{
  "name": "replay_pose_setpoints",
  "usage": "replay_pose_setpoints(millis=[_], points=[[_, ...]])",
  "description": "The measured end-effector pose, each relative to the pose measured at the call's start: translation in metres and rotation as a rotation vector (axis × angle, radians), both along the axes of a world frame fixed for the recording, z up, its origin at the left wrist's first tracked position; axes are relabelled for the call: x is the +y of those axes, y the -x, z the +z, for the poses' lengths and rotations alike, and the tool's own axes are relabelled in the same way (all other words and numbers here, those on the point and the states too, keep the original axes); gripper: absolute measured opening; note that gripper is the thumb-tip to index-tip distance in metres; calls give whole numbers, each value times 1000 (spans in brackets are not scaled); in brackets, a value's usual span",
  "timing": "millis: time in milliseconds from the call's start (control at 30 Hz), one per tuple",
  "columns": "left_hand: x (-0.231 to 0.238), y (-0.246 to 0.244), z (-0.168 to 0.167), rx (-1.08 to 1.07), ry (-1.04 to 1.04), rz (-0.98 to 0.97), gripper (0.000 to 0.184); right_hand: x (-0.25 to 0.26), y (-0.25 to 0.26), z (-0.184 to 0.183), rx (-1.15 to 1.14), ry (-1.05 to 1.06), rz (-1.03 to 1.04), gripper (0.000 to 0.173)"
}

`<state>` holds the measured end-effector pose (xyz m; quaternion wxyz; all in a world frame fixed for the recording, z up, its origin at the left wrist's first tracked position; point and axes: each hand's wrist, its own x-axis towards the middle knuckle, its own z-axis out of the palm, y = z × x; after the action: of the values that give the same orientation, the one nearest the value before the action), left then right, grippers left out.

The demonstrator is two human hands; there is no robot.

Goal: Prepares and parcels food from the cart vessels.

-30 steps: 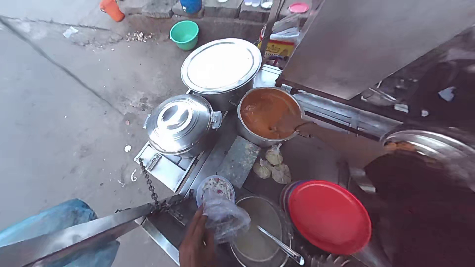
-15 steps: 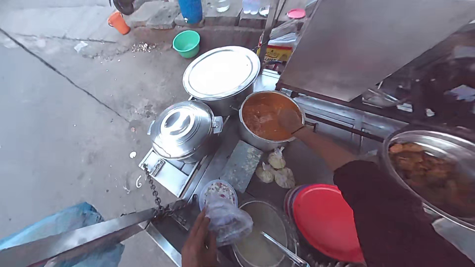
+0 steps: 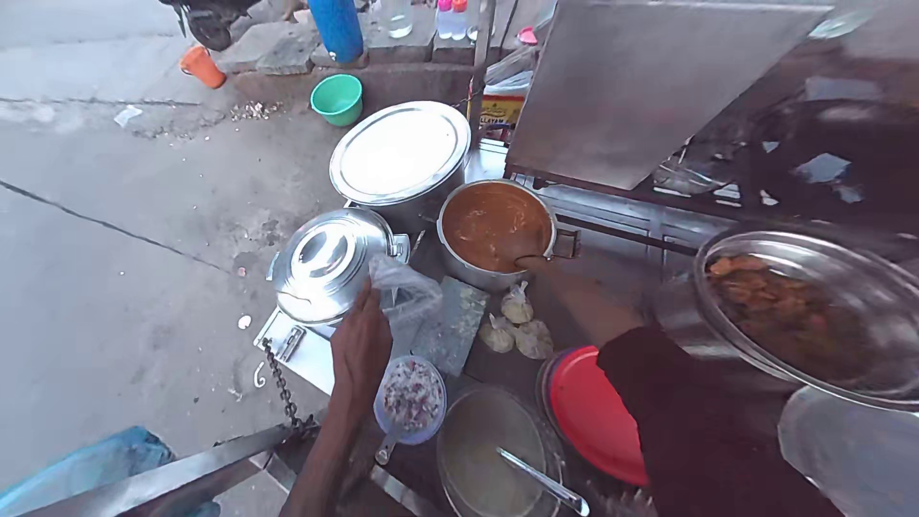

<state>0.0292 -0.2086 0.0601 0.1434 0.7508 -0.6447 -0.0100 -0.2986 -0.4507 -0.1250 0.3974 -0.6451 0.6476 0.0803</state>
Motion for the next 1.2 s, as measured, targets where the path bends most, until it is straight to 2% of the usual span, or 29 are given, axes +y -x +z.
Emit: replay_pose_setpoints(millis=[67, 167, 300, 367, 467, 533, 600, 700, 800, 967, 1200], points=[[-30, 3, 5, 22, -18, 3, 39, -8, -16, -7, 20, 11, -21, 49], [-63, 7, 9, 118, 42, 23, 37, -4, -38, 38, -12, -11, -47, 44], [-94, 4, 2, 142, 75, 100, 41, 1, -24, 16, -105, 69, -213, 43], [-114, -1, -2, 163, 82, 136, 42, -2, -23, 30, -80, 142, -279, 37], [-142, -6, -9, 201, 101, 146, 44, -10, -21, 44, -15, 259, -195, 34], [-156, -6, -14, 244, 114, 112, 46, -4, -15, 52, -59, 241, -273, 46], [-166, -1, -21, 280, 111, 80, 49, 5, -6, 45, -143, 217, -379, 51], [-189, 6, -24, 287, 71, 62, 51, 6, 2, 35, -275, 186, -445, 49], [-230, 12, -19, 245, -5, 118, 59, 5, 9, 25, -375, 189, -485, 47], [-268, 17, -19, 145, -59, 61, 64, 17, 27, 20, -449, 197, -577, 50], [-295, 39, -31, 87, -111, -84, 53, 46, 66, 78, -345, 187, -552, 49]])
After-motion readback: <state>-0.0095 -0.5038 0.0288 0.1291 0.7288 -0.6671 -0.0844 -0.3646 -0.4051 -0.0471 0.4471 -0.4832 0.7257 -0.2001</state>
